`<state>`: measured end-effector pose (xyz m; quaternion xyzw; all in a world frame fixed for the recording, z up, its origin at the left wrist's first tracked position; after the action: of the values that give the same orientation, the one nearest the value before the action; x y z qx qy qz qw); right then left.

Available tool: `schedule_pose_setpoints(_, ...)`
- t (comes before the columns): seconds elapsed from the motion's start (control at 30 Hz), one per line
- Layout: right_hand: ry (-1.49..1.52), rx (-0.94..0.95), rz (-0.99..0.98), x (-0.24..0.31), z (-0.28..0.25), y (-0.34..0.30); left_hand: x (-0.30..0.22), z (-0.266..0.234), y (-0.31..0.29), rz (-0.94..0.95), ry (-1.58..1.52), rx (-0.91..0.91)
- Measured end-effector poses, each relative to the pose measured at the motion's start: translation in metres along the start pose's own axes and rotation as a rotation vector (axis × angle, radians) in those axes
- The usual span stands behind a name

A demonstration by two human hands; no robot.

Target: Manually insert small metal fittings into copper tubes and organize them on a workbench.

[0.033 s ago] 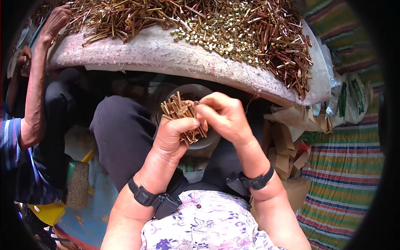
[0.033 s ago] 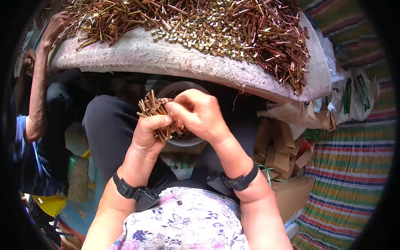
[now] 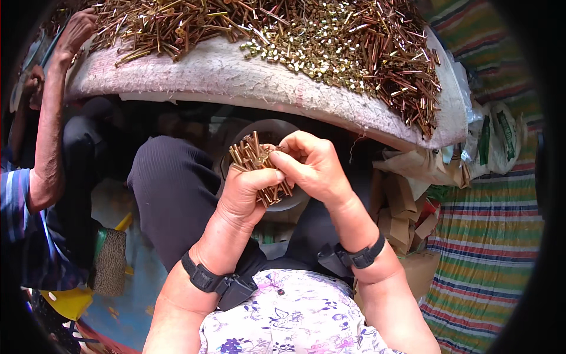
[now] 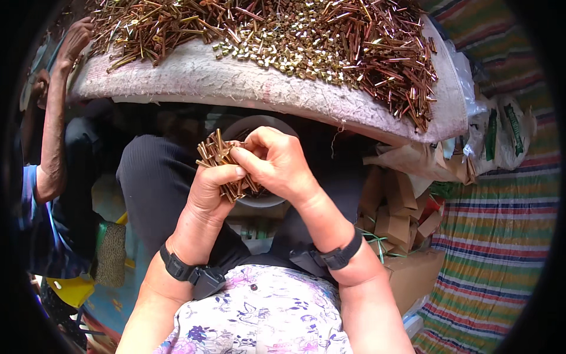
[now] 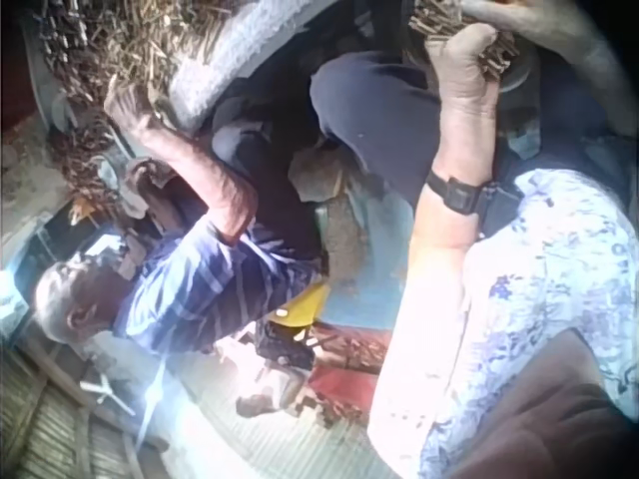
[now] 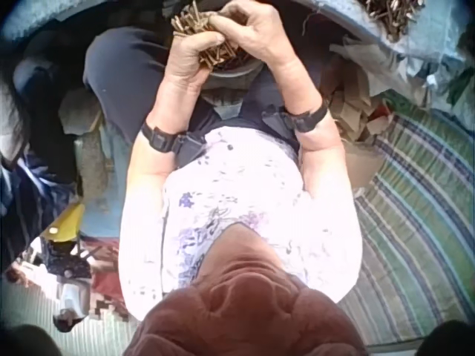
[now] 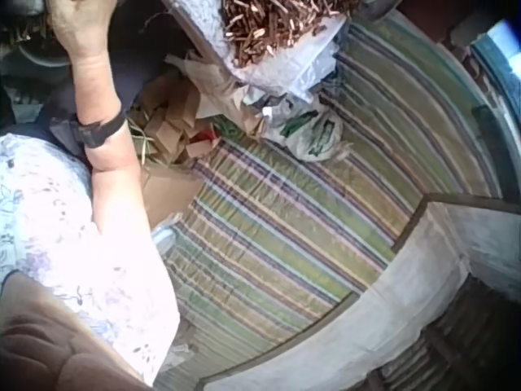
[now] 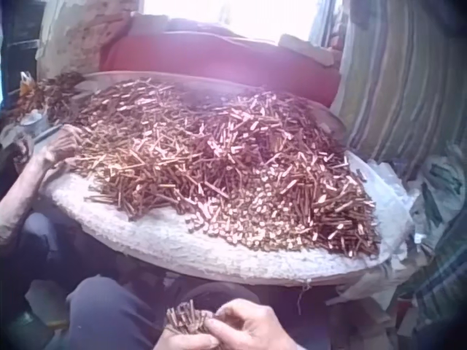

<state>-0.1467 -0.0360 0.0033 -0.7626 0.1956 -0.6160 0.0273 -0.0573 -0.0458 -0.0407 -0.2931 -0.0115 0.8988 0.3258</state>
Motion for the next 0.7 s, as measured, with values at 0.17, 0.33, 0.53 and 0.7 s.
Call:
schedule_pose_setpoints(0.17, 0.207, -0.120, -0.048, -0.008, -0.008, -0.006, 0.005, -0.005, 0.003, 0.006, 0.041, -0.061)
schedule_pose_setpoints(0.33, 0.671, -0.009, -0.148, 0.019, -0.038, -0.016, 0.015, -0.013, 0.002, -0.045, 0.018, -0.141)
schedule_pose_setpoints(0.53, -0.459, -0.024, -0.376, 0.023, -0.038, -0.043, 0.030, -0.007, 0.003, -0.100, 0.126, -0.106)
schedule_pose_setpoints(0.7, -0.375, -0.002, -0.393, 0.021, -0.057, -0.056, 0.053, 0.015, 0.003, -0.198, 0.151, -0.023)
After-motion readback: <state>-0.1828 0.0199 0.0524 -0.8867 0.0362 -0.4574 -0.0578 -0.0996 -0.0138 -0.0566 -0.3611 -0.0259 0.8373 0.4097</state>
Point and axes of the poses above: each hand's wrist, its own y-axis towards the middle knuckle, its own z-axis out of the palm, x = y × z, the point moved 10 cm from there along y, towards the middle knuckle, and after that the axes turned 9 degrees about z, right-handed, at the moved point
